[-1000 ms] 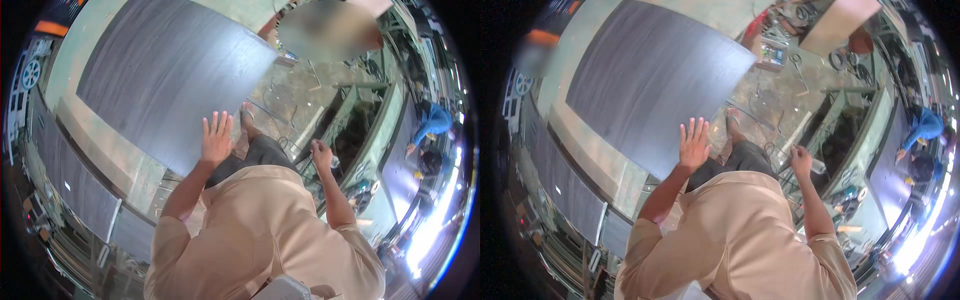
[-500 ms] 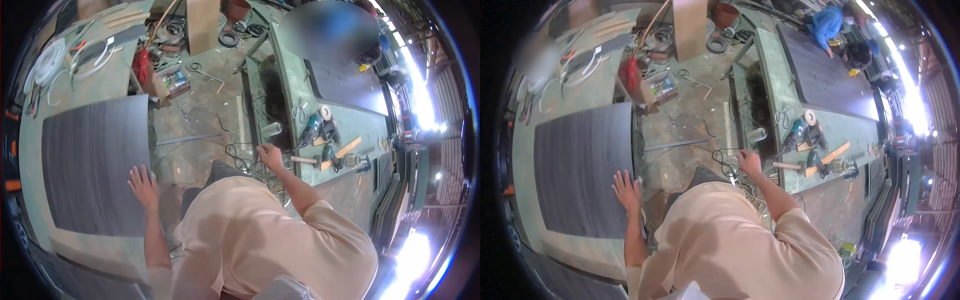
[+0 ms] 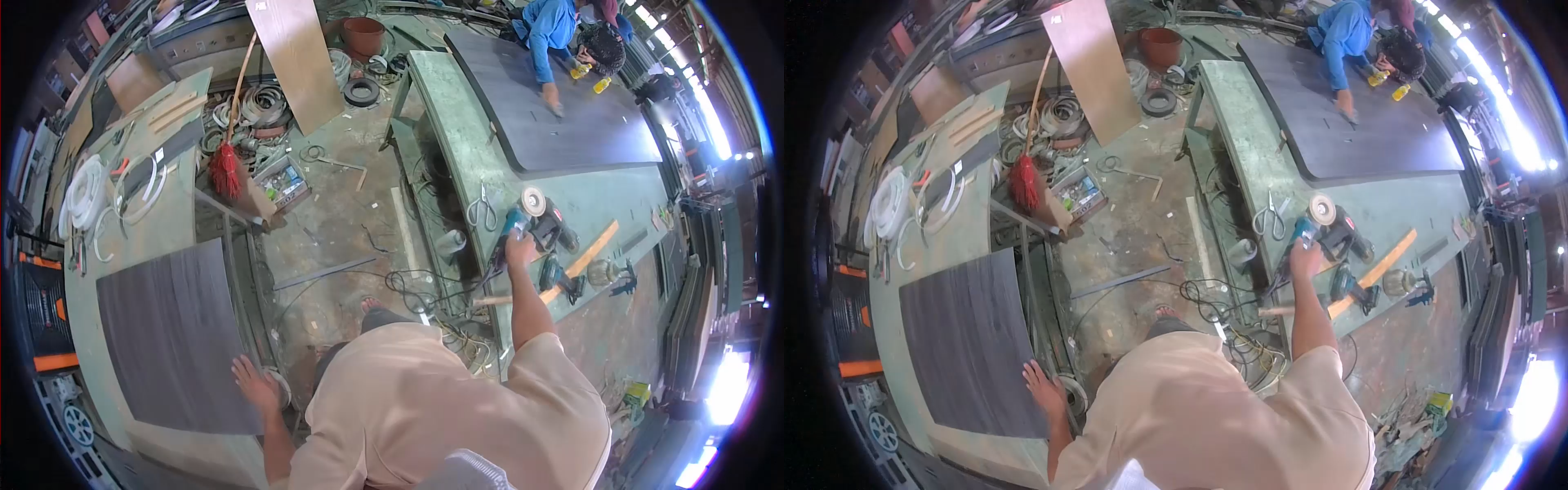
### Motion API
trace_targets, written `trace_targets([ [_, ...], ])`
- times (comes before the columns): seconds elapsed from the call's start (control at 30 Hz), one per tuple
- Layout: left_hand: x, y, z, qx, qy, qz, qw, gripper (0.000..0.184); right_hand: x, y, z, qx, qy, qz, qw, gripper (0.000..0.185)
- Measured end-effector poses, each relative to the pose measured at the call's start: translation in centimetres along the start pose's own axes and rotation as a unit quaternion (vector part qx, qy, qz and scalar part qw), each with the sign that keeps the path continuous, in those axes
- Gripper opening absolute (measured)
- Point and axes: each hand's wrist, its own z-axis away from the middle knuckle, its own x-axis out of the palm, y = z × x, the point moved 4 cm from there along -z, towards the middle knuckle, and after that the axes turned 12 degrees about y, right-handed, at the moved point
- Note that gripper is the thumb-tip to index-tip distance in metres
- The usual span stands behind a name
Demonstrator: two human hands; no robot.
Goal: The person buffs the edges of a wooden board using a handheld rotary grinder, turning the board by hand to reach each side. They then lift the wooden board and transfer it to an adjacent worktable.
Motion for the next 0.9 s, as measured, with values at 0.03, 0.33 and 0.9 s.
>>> trace_targets([
  [0.03, -0.1, 0.8, 0.4, 0.004, 0.002, -0.005, 1.0, 0.085, 0.9, 0.3, -1.1, 0.005, -0.003, -0.001, 1.0, 0.054],
  [0.33, 2.6, -0.9, 4.1, -0.046, 0.007, 0.022, 0.999, 0.078, 7.1, 3.3, -3.9, 0.137, -0.162, -0.02, 0.977, 0.078],
  [0.9, -5.7, 25.3, -8.1, -0.021, -0.172, 0.279, 0.944, 0.053, 1.7, -12.7, 6.1, 0.275, -0.311, -0.544, 0.729, 0.035],
])
